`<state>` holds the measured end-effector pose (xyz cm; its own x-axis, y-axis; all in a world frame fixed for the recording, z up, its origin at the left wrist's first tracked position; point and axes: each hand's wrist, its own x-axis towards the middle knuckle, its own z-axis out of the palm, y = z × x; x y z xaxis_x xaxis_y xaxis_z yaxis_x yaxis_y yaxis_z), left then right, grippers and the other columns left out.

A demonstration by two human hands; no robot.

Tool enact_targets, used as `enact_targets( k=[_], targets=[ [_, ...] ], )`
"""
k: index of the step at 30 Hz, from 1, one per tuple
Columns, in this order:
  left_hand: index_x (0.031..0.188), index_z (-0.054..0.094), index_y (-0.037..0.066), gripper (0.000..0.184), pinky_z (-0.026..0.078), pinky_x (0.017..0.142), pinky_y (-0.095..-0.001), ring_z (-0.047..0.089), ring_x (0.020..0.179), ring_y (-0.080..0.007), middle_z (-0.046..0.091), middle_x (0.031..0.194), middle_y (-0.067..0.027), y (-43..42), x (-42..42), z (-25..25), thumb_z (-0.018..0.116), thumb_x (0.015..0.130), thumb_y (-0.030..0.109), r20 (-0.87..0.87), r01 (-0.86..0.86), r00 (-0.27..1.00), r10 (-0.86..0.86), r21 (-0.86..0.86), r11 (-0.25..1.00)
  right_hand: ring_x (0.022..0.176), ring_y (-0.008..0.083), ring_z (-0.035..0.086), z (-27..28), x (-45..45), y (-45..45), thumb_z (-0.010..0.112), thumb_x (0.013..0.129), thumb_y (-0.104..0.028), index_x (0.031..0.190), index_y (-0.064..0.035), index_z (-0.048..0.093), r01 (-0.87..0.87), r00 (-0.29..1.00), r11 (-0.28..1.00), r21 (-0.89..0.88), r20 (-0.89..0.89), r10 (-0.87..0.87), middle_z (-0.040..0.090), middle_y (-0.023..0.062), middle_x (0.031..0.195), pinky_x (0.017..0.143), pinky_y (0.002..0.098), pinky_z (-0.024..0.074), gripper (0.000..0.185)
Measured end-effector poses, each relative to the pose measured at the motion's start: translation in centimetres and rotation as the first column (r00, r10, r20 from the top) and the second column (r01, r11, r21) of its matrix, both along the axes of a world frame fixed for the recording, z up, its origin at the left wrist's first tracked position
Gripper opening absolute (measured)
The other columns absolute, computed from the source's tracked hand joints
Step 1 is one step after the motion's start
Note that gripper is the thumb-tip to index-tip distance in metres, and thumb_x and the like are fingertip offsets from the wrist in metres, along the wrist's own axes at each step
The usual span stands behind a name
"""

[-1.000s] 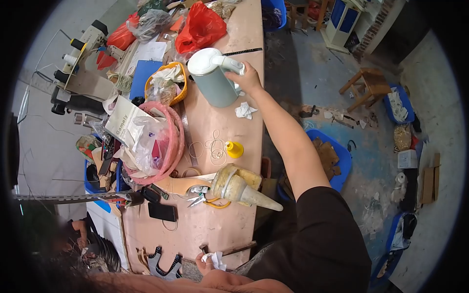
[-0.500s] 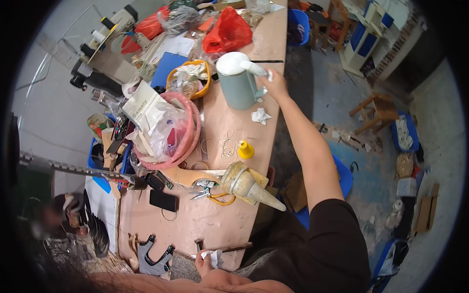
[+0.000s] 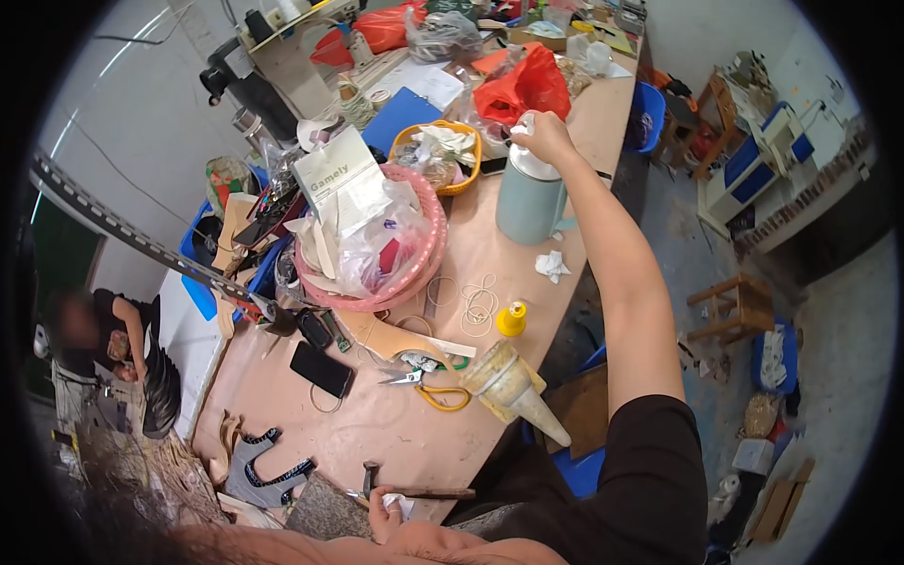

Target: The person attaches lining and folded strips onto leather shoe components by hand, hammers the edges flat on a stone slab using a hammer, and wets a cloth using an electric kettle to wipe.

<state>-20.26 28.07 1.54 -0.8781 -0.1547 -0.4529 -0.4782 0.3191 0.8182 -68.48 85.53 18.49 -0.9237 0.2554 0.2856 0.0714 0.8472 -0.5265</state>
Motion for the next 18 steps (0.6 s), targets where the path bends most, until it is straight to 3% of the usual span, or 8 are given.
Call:
enact_targets(
  k=[3, 7, 11, 17, 18],
  targets=[
    [0.111, 0.062, 0.005, 0.028, 0.052, 0.084, -0.0348, 0.065, 0.09, -0.023, 0.066, 0.096, -0.0133, -0.1, 0.5, -0.8, 0.052, 0.086, -0.001, 0.021, 0.038, 0.999, -0.037, -0.048, 0.998, 0.107, 0.0346, 0.063, -1.0, -3.1, -0.3, 0.075, 0.079, -0.023, 0.103, -0.0074, 0.074, 0.041, 0.998, 0.967, 0.252, 0.038, -0.052, 0.07, 0.0183, 0.101, 0.095, 0.0425, 0.0508, 0.028],
    [0.109, 0.064, 0.007, 0.028, 0.053, 0.083, -0.0352, 0.067, 0.087, -0.0253, 0.068, 0.091, -0.0147, -0.8, 1.0, -1.9, 0.053, 0.085, 0.0, 0.103, 0.027, 0.994, -0.024, -0.028, 0.999, 0.107, 0.0318, 0.064, -0.5, -3.9, -1.0, 0.07, 0.079, -0.015, 0.1, -0.0079, 0.075, -0.092, 0.989, 0.897, 0.433, 0.144, 0.032, 0.071, 0.0164, 0.103, 0.093, 0.0438, 0.052, 0.023],
    [0.109, 0.065, 0.008, 0.027, 0.054, 0.081, -0.0362, 0.069, 0.085, -0.0272, 0.068, 0.089, -0.0163, -1.3, 0.8, -2.5, 0.054, 0.084, 0.001, 0.112, 0.076, 0.991, -0.069, -0.06, 0.995, 0.102, 0.0318, 0.068, 0.9, -4.0, -2.7, 0.069, 0.079, -0.012, 0.097, -0.0096, 0.073, -0.014, 0.968, 0.894, 0.448, 0.229, -0.1, 0.071, 0.0141, 0.104, 0.087, 0.0438, 0.0542, 0.019],
    [0.108, 0.063, 0.006, 0.026, 0.054, 0.079, -0.036, 0.07, 0.086, -0.0281, 0.069, 0.09, -0.0171, -0.5, -1.4, -0.7, 0.055, 0.084, 0.0, 0.067, 0.093, 0.994, -0.087, -0.102, 0.99, 0.099, 0.0365, 0.068, -1.3, -5.6, -0.9, 0.067, 0.082, -0.013, 0.096, -0.0053, 0.065, -0.209, 0.975, 0.813, 0.543, 0.184, 0.128, 0.071, 0.0175, 0.104, 0.083, 0.0488, 0.0531, 0.016],
    [0.108, 0.062, 0.005, 0.025, 0.054, 0.079, -0.0361, 0.069, 0.085, -0.0276, 0.068, 0.09, -0.0162, -0.4, -1.7, -0.3, 0.054, 0.084, -0.001, 0.066, 0.086, 0.995, -0.08, -0.107, 0.99, 0.096, 0.038, 0.068, -1.1, -5.5, -1.0, 0.065, 0.084, -0.014, 0.097, -0.0058, 0.064, -0.082, 0.995, 0.888, 0.452, 0.087, 0.048, 0.071, 0.0183, 0.102, 0.082, 0.0501, 0.0526, 0.015]
  ],
)
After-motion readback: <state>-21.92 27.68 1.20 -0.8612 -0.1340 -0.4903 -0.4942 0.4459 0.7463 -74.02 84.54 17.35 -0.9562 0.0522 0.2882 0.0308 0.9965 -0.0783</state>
